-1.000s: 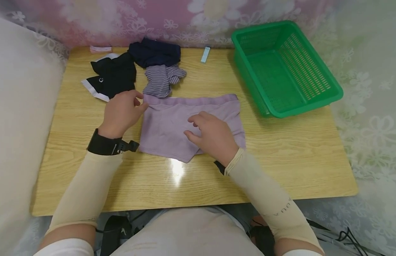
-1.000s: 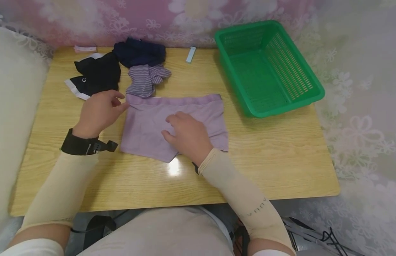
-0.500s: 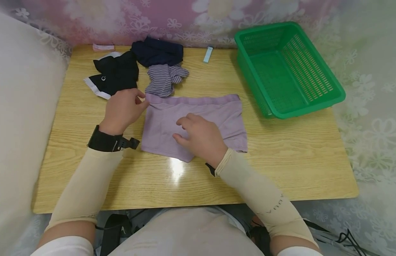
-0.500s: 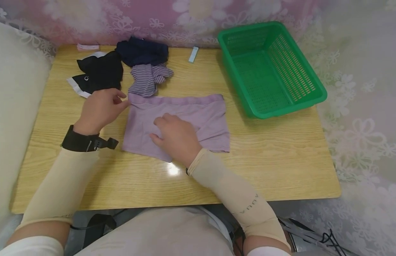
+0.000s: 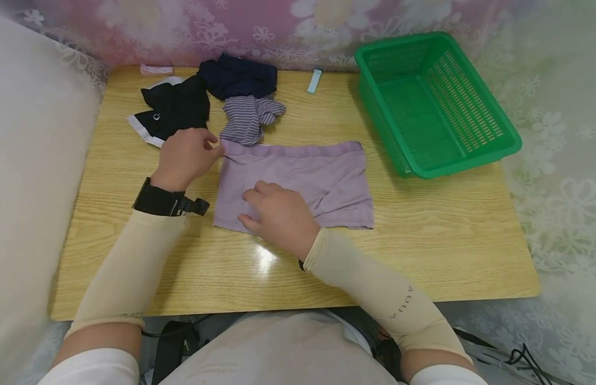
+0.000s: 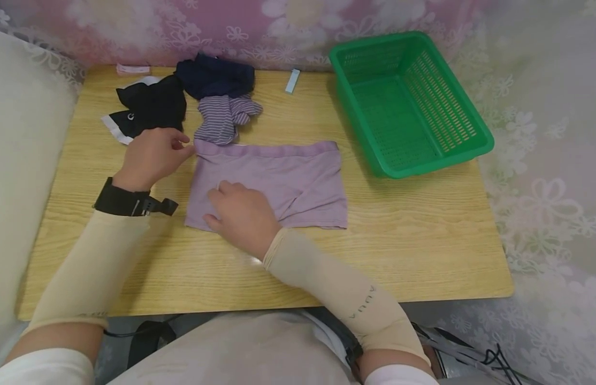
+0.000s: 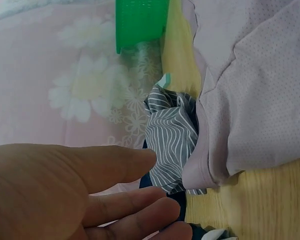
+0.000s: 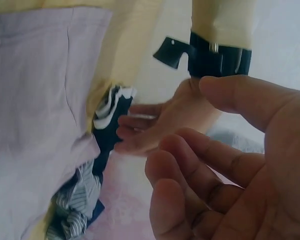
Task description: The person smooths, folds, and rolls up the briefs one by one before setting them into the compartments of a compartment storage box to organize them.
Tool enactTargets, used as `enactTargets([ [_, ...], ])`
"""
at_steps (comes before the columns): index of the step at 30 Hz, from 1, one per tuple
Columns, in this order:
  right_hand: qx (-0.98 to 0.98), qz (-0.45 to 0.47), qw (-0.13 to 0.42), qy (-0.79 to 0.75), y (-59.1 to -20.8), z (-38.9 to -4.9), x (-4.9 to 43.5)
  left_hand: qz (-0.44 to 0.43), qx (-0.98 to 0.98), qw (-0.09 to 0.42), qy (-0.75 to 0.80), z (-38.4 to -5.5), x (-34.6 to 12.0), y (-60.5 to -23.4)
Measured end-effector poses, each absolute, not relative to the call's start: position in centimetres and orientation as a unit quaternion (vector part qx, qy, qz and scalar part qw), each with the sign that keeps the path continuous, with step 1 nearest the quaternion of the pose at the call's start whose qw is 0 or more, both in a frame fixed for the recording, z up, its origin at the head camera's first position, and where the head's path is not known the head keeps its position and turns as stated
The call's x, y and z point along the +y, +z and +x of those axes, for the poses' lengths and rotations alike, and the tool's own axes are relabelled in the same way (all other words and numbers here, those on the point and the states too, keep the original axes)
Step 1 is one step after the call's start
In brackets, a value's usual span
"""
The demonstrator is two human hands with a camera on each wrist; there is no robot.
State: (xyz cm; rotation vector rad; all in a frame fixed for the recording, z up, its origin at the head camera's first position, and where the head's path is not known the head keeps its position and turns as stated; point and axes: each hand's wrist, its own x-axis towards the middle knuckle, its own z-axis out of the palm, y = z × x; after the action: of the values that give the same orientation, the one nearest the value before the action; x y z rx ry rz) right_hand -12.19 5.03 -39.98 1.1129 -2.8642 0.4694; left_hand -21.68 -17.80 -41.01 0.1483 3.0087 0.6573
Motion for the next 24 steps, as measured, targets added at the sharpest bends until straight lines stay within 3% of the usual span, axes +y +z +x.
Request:
enactTargets([
  [15,-0.915,0.386,-0.056,0.104,-42.8,-12.5,0.8,0.005,0.969,0.113,0.221,-23.8,-18.8,-43.0],
  [24,-0.917,0.388,-0.076,0.052,-44.6,-13.1,-1.7,0.000,0.965,0.125,0.229,-24.8,-19.0,-44.4],
])
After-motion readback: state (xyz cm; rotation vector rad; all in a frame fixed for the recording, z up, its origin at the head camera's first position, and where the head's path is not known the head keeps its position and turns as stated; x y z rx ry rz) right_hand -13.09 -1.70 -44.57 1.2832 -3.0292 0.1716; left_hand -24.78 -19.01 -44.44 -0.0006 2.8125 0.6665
